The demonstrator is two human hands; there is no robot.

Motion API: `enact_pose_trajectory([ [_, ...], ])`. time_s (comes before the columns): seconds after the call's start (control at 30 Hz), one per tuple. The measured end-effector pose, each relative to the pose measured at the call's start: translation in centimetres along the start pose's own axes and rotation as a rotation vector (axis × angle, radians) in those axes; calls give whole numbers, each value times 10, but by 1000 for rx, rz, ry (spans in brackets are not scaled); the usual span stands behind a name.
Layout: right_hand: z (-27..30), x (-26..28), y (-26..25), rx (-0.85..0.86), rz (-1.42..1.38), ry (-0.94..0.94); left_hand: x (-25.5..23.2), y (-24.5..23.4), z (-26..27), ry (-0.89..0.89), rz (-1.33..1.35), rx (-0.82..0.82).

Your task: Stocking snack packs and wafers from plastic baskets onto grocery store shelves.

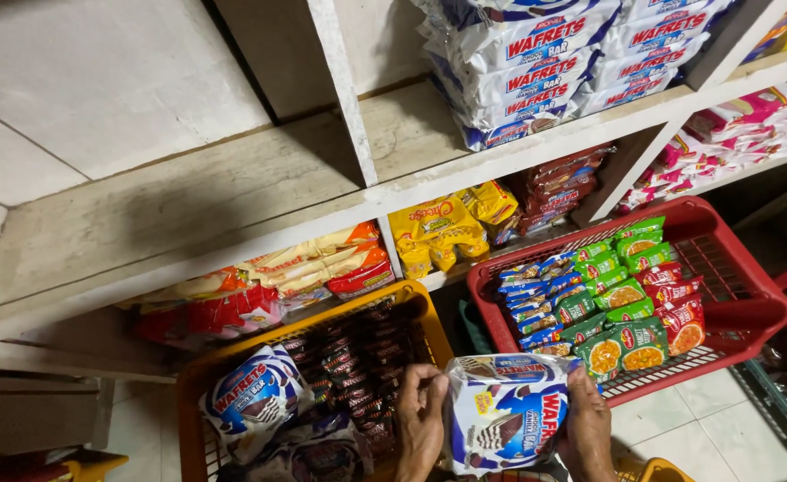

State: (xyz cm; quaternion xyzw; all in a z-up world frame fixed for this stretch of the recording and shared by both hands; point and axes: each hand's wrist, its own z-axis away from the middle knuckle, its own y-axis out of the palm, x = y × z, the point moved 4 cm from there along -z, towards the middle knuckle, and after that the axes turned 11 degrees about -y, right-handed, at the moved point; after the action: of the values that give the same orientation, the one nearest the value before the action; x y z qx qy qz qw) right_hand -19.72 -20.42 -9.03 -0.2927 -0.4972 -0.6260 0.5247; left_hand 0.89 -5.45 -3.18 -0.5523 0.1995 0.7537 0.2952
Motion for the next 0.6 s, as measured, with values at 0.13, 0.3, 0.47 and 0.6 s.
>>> enact_pose_trajectory([
  [0.13, 11, 2, 10, -50, 106, 108, -8, -2, 5, 110, -237, -224],
  [0.3, 26, 34, 41, 45, -2, 210, -23, 1, 7, 179, -174, -190],
  [0.47, 5, 9, 21, 161, 209, 99, -24, 3, -5, 209, 5, -8],
  [0.6, 27, 79, 58, 362, 585, -404, -44, 11, -2, 317, -30, 156],
])
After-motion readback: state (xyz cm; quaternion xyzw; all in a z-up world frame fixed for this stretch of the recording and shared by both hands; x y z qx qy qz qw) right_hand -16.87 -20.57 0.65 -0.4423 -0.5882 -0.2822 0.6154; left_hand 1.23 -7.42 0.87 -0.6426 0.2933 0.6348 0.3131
